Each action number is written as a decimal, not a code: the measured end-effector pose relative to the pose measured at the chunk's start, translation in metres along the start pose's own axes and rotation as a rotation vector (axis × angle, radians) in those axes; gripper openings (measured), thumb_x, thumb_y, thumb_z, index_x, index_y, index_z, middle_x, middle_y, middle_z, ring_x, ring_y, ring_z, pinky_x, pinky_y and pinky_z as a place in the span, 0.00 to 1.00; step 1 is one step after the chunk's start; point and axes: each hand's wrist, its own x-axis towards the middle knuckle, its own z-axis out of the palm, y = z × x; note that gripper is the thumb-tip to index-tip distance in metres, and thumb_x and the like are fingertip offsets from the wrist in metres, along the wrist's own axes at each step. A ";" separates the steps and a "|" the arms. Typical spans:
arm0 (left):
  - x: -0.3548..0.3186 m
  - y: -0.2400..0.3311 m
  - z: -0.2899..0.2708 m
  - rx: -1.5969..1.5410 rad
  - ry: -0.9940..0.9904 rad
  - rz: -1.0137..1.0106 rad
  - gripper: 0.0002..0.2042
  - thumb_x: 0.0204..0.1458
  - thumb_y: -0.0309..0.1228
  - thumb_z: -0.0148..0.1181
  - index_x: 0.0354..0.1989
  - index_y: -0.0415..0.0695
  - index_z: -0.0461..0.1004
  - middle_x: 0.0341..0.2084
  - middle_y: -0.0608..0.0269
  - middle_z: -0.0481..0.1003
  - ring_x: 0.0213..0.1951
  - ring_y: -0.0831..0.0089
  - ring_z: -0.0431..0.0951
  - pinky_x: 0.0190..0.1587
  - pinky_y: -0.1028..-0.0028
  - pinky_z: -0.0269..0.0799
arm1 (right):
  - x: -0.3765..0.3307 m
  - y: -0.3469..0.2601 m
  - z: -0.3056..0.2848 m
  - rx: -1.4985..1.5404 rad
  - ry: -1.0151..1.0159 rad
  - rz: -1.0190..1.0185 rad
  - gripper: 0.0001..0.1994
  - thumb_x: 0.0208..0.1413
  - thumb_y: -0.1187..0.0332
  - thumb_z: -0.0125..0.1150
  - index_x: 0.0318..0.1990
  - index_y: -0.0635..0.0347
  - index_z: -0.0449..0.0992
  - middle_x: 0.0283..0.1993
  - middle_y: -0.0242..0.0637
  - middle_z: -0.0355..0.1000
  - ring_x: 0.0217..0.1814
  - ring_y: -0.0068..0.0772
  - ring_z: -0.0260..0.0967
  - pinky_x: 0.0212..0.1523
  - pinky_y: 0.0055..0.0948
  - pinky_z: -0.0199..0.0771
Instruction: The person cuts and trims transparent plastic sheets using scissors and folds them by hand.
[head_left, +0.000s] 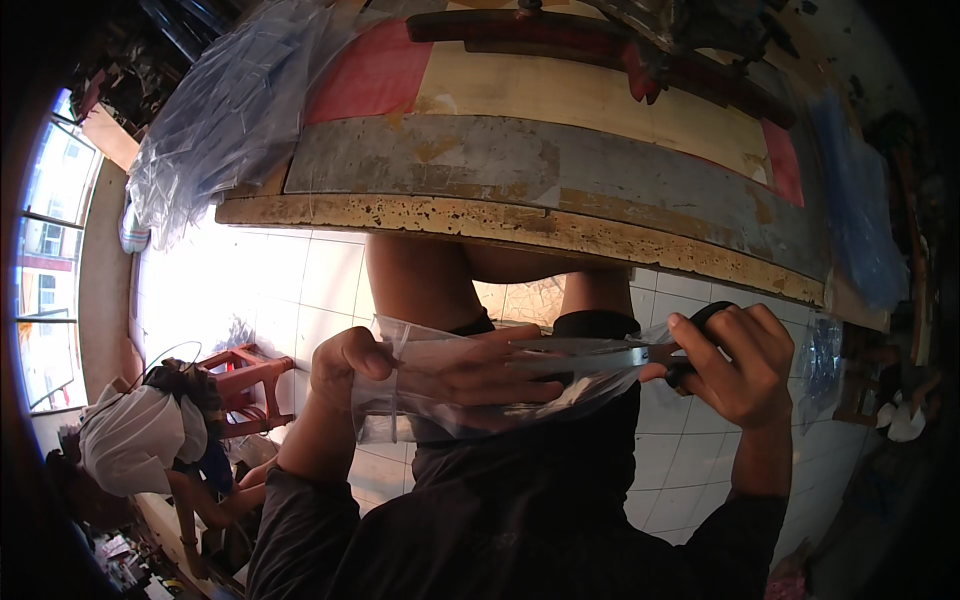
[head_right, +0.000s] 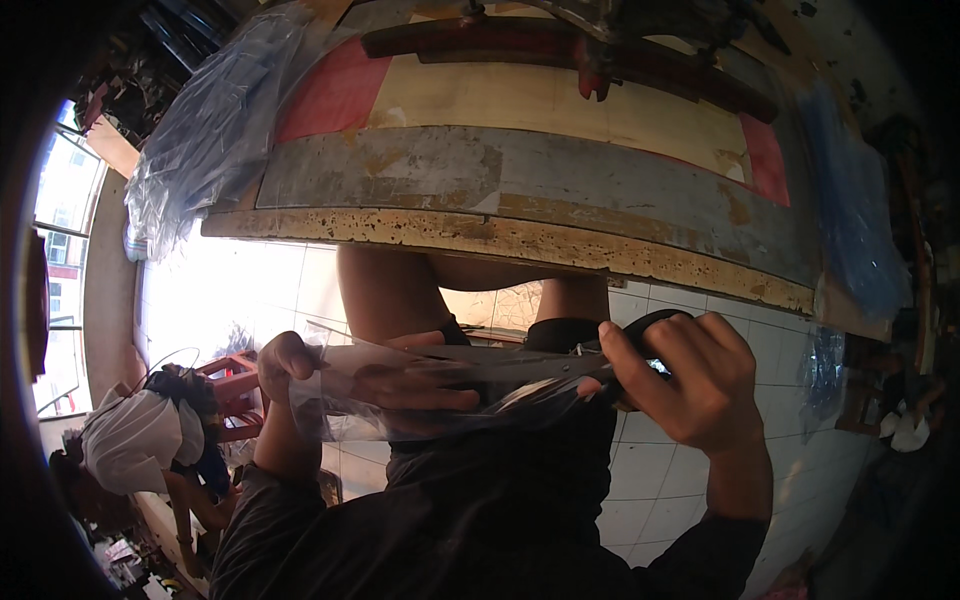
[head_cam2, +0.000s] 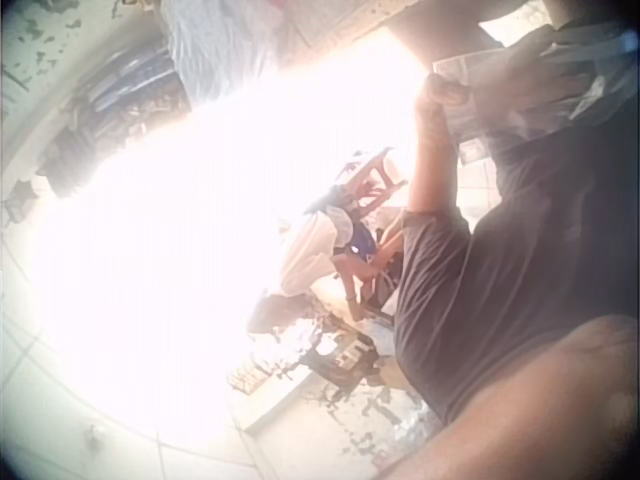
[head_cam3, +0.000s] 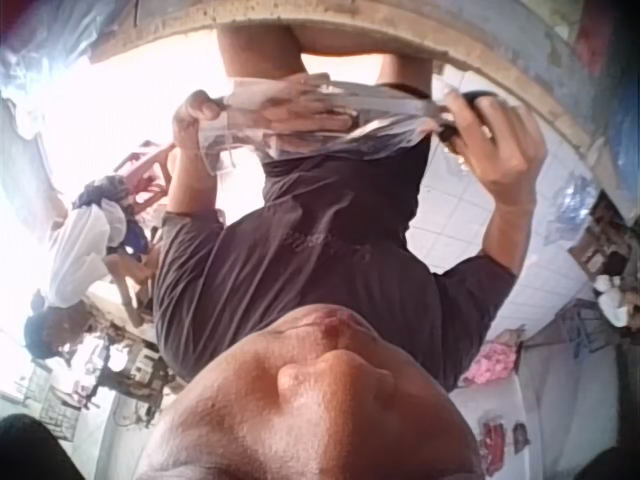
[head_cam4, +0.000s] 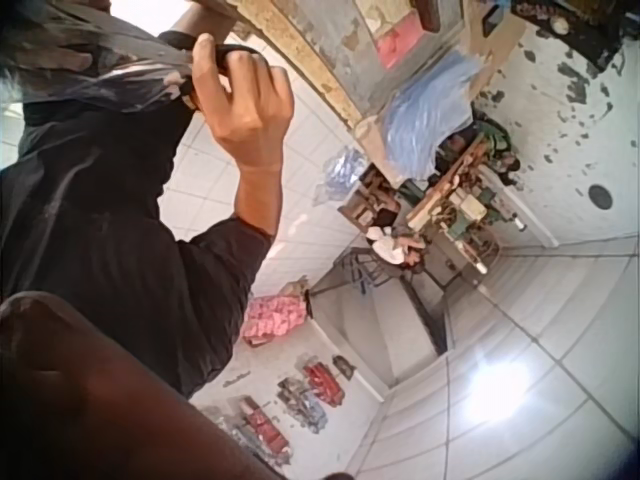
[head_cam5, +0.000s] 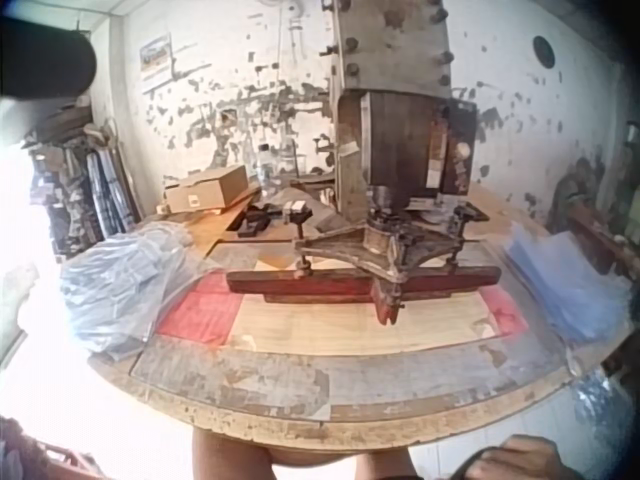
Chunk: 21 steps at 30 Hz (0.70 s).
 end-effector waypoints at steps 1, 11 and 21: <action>0.000 0.000 -0.001 -0.005 -0.002 0.002 0.48 0.49 0.45 0.51 0.75 0.28 0.42 0.73 0.25 0.38 0.74 0.29 0.34 0.69 0.32 0.34 | 0.000 0.000 0.000 -0.001 -0.001 0.001 0.21 0.54 0.49 0.69 0.45 0.56 0.83 0.24 0.25 0.62 0.23 0.23 0.63 0.23 0.27 0.56; 0.000 0.000 0.000 0.000 -0.006 -0.006 0.47 0.50 0.46 0.50 0.74 0.28 0.43 0.73 0.25 0.38 0.75 0.32 0.35 0.70 0.35 0.35 | -0.004 0.001 0.003 -0.035 0.012 0.004 0.21 0.56 0.49 0.68 0.48 0.55 0.81 0.23 0.25 0.62 0.23 0.23 0.63 0.23 0.26 0.56; 0.005 -0.002 0.005 0.049 0.021 -0.048 0.46 0.50 0.46 0.50 0.74 0.28 0.44 0.73 0.25 0.39 0.76 0.34 0.36 0.71 0.38 0.36 | 0.002 -0.004 -0.001 -0.021 -0.022 0.010 0.21 0.56 0.49 0.68 0.49 0.55 0.82 0.24 0.26 0.63 0.24 0.22 0.64 0.23 0.26 0.56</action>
